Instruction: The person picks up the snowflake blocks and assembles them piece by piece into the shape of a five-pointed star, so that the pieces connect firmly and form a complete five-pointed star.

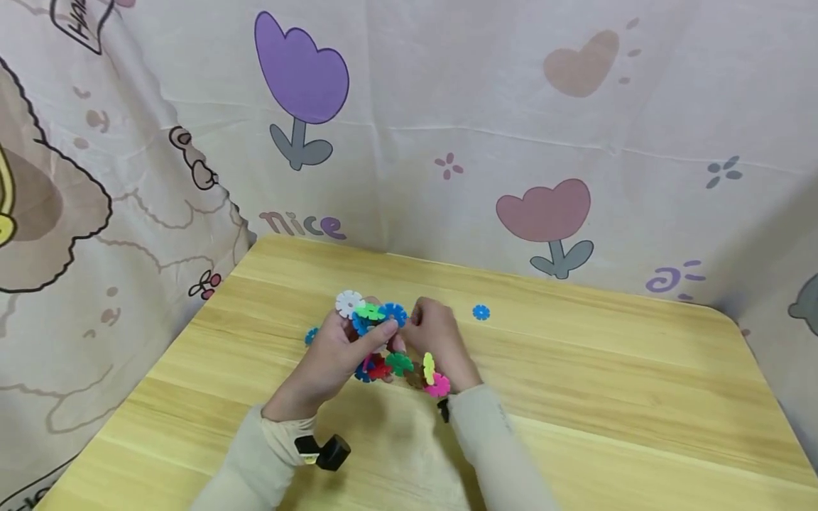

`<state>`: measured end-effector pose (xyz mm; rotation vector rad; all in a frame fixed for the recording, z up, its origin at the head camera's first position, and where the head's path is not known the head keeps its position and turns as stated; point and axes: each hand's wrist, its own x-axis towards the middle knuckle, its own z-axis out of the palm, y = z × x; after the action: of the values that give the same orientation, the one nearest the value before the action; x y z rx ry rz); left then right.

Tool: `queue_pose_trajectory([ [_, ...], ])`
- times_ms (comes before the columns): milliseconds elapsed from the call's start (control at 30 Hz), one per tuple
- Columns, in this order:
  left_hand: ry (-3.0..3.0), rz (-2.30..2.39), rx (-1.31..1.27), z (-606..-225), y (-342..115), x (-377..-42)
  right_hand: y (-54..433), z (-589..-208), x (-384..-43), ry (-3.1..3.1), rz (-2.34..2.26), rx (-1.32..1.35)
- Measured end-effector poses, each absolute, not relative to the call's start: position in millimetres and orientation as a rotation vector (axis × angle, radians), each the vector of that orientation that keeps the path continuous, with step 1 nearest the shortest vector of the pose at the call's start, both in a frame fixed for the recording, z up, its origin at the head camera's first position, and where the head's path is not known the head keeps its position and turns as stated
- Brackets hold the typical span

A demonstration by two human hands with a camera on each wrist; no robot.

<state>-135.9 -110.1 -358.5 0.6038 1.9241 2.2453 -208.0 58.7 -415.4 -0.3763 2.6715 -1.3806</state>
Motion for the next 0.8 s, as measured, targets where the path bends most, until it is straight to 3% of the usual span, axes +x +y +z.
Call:
queue_pose_trajectory([
  [100, 1.937, 2.235, 0.604, -360.4, -108.7, -137.7, 84.3, -400.6, -199.4, 2.550, -1.636, -0.367],
  [300, 1.929, 2.216, 0.579, -364.8, -106.3, -139.7, 121.9, -374.2, -169.9, 2.394, -1.993, -0.619],
  [500, 1.859, 2.154, 0.574, -366.6, -103.1, -137.3, 120.9, -357.0, -146.5, 2.435, -2.108, -0.840],
  [800, 1.829, 2.072, 0.665, -369.2, -96.3, -135.5, 110.1, -357.1, -134.7, 2.663, -2.153, -0.835],
])
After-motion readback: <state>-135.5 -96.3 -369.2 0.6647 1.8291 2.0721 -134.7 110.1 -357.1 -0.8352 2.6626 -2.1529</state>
